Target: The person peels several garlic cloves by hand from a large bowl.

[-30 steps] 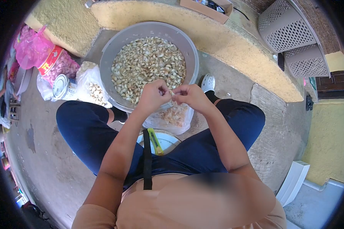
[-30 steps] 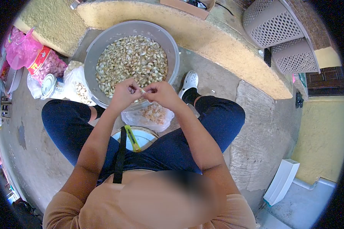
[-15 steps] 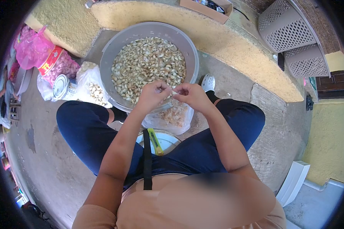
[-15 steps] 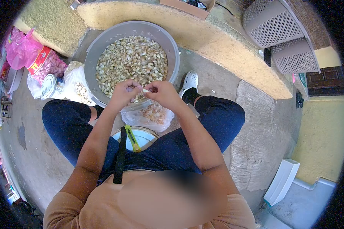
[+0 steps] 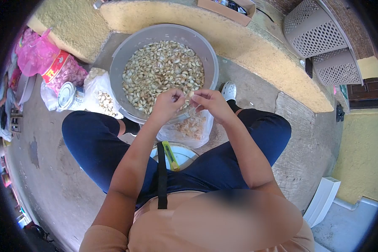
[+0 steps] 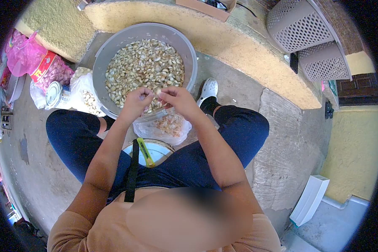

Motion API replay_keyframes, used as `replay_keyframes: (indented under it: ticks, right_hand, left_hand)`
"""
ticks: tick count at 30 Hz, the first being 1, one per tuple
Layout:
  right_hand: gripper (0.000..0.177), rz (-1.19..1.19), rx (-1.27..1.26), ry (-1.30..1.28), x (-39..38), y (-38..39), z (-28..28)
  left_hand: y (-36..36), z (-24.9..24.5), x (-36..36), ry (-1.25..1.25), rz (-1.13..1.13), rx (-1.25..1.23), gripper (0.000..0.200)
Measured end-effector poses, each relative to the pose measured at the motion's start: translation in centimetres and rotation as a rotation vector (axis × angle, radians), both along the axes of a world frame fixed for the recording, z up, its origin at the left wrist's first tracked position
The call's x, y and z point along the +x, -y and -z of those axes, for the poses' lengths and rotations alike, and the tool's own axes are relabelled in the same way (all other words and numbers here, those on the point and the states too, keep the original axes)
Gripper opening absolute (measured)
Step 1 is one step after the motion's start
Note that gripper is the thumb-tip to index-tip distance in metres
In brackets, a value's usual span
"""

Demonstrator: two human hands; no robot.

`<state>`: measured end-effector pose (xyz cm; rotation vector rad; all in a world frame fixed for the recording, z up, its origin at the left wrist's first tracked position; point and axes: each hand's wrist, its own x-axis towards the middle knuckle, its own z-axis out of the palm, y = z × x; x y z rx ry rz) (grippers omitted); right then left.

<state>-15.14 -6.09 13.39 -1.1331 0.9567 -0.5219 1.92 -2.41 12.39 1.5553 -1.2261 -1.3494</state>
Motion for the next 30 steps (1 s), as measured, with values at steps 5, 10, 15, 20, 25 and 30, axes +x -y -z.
replay_keyframes:
  ticks: [5, 10, 15, 20, 25, 30]
  right_hand:
    - [0.02, 0.127, 0.116, 0.079, 0.2, -0.1, -0.5]
    - [0.021, 0.039, 0.124, 0.014, -0.3, 0.1, 0.0]
    - [0.019, -0.023, -0.036, -0.098, -0.2, 0.1, 0.5]
    - [0.021, 0.003, -0.365, -0.269, 0.3, -0.2, 0.7]
    - [0.022, 0.082, -0.535, -0.329, 1.1, -1.0, 1.0]
    - [0.018, 0.243, -0.573, -0.234, 2.4, -2.3, 2.2]
  left_hand:
    - [0.0, 0.2, -0.1, -0.028, 0.028, 0.034, 0.009]
    - [-0.2, -0.6, -0.5, -0.153, -0.093, -0.136, 0.015]
    - [-0.1, 0.2, -0.2, -0.085, -0.008, -0.219, 0.019]
    - [-0.2, 0.4, -0.5, 0.076, -0.035, -0.277, 0.014]
    - [-0.2, 0.2, -0.6, 0.137, -0.093, -0.289, 0.012]
    - [-0.1, 1.1, -0.7, 0.082, -0.167, -0.21, 0.014]
